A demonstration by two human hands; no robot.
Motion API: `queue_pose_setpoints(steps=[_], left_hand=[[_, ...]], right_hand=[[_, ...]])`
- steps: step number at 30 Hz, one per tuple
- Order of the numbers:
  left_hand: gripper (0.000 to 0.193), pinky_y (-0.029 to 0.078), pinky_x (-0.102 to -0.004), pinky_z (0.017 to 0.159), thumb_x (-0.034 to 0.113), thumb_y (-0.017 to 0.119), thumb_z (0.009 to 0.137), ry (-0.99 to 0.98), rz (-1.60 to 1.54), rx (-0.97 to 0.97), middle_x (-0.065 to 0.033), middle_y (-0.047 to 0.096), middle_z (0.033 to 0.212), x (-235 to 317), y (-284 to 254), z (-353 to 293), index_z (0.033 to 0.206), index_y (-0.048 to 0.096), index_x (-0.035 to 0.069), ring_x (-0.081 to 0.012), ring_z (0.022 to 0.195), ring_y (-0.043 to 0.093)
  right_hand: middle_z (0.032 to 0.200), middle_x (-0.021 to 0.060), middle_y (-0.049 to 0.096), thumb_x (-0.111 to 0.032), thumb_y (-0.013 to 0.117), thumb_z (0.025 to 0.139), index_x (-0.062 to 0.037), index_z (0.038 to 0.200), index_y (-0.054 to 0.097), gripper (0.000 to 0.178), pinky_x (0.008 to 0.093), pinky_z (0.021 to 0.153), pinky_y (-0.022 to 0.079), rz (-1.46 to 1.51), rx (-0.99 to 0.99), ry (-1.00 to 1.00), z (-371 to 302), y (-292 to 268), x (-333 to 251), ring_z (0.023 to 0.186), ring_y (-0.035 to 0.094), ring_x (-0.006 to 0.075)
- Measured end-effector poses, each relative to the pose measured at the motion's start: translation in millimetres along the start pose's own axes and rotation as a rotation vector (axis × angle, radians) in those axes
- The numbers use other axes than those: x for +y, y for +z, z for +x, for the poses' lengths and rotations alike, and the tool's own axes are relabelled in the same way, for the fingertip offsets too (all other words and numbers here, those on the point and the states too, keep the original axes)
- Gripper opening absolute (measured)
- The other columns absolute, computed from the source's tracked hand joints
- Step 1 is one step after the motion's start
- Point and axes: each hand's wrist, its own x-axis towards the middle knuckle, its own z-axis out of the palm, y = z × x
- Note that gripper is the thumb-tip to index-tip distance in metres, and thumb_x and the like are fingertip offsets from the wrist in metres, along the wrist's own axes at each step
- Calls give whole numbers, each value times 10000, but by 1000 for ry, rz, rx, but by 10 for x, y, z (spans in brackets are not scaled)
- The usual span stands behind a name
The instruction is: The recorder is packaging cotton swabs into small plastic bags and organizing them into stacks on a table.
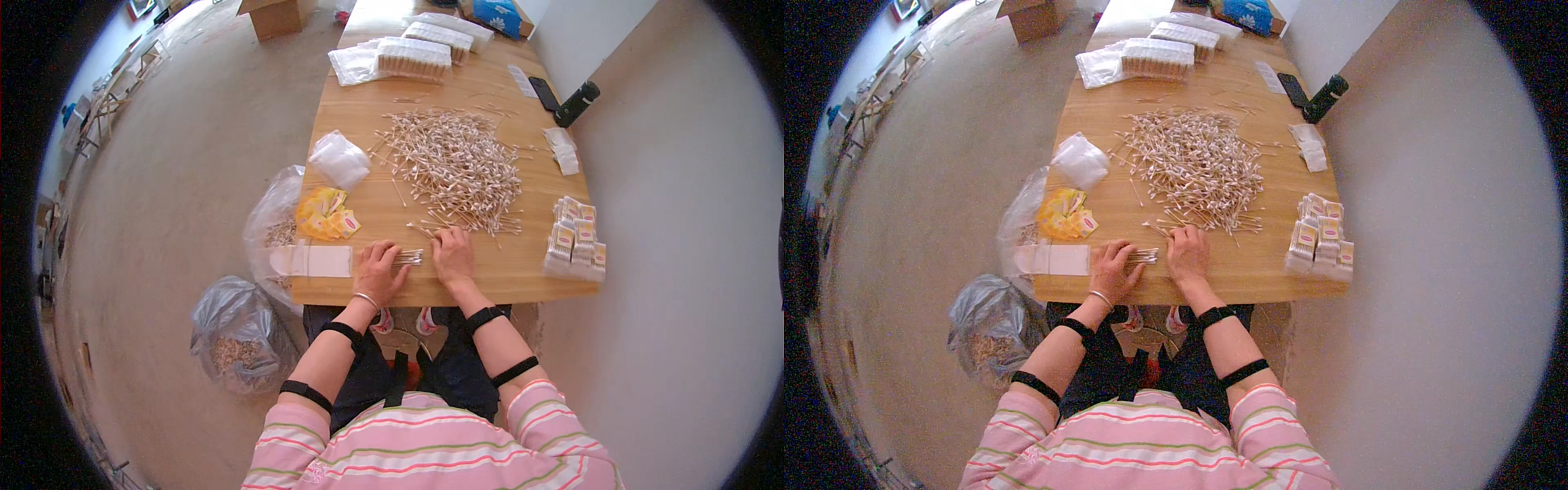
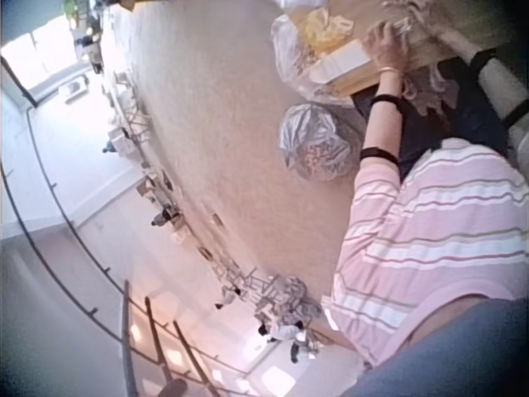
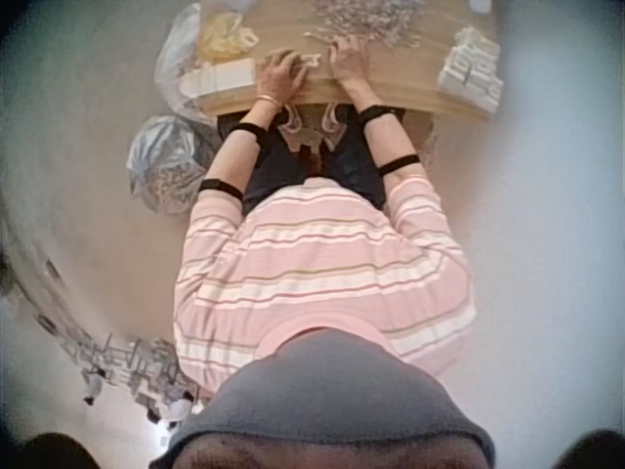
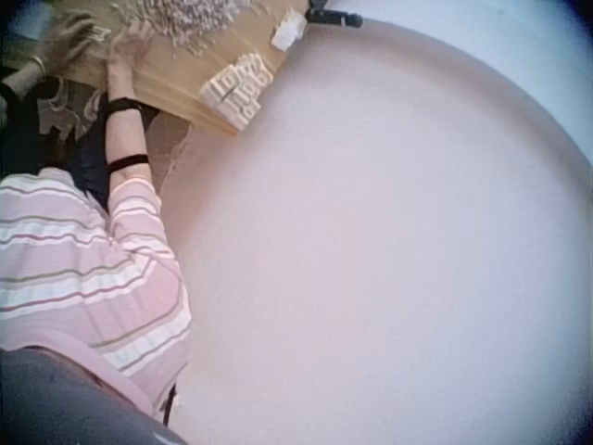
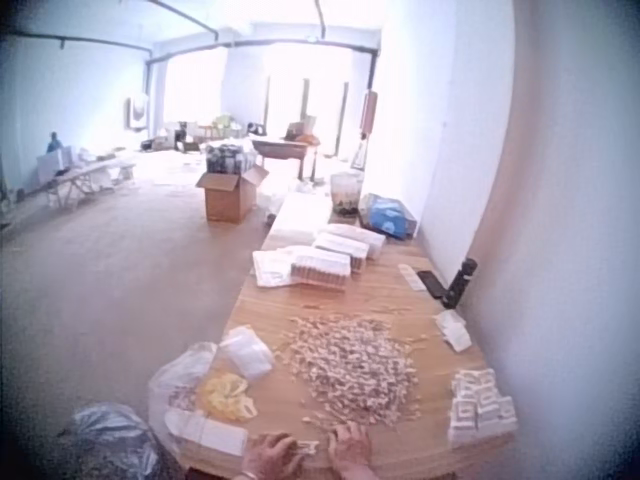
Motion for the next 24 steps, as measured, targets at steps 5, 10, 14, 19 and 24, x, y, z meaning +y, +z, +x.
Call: queue_pose_setpoints(steps=[5, 10, 14, 19, 24], left_hand=[[476, 362, -423, 973, 251, 700, 732, -33, -2, -11, -128, 514, 1163, -46, 11, -39, 1141, 535, 71, -323, 1104, 464], [759, 274, -428, 1057, 296, 721, 715, -66, 49, 21, -166, 334, 1384, -28, 5, -20, 1330, 355, 42, -348, 1298, 297], [776, 261, -432, 1067, 305, 713, 726, -91, 53, 15, -177, 291, 1415, 14, -7, 3, 1342, 333, 27, -350, 1327, 260], [763, 253, -431, 1080, 298, 699, 737, -63, 48, 11, -179, 314, 1406, -36, -12, -20, 1343, 331, 16, -351, 1319, 271], [777, 248, -431, 1090, 278, 712, 722, -69, 11, 6, -189, 350, 1379, -65, 26, -6, 1337, 325, 3, -353, 1302, 301]], right_hand=[[903, 100, 591, -161, 638, 771, -95, 851, 640, 104, 411, 821, 438, 136, -182, -84, 69, 99, -127, 934, 537, 294], [886, 103, 595, -154, 628, 775, -94, 820, 630, 76, 417, 819, 429, 237, -222, -155, 232, 198, -110, 914, 537, 301], [889, 94, 586, -121, 631, 757, -103, 834, 635, 79, 418, 809, 425, 131, -65, -88, 358, 181, 107, 907, 533, 296], [929, 73, 570, -122, 608, 760, -121, 887, 652, 135, 391, 824, 433, 6, 60, -141, 276, 44, 61, 938, 521, 279], [947, 49, 569, -127, 616, 766, -126, 889, 666, 133, 371, 825, 441, 33, -85, -341, 271, 82, -228, 945, 515, 256]])
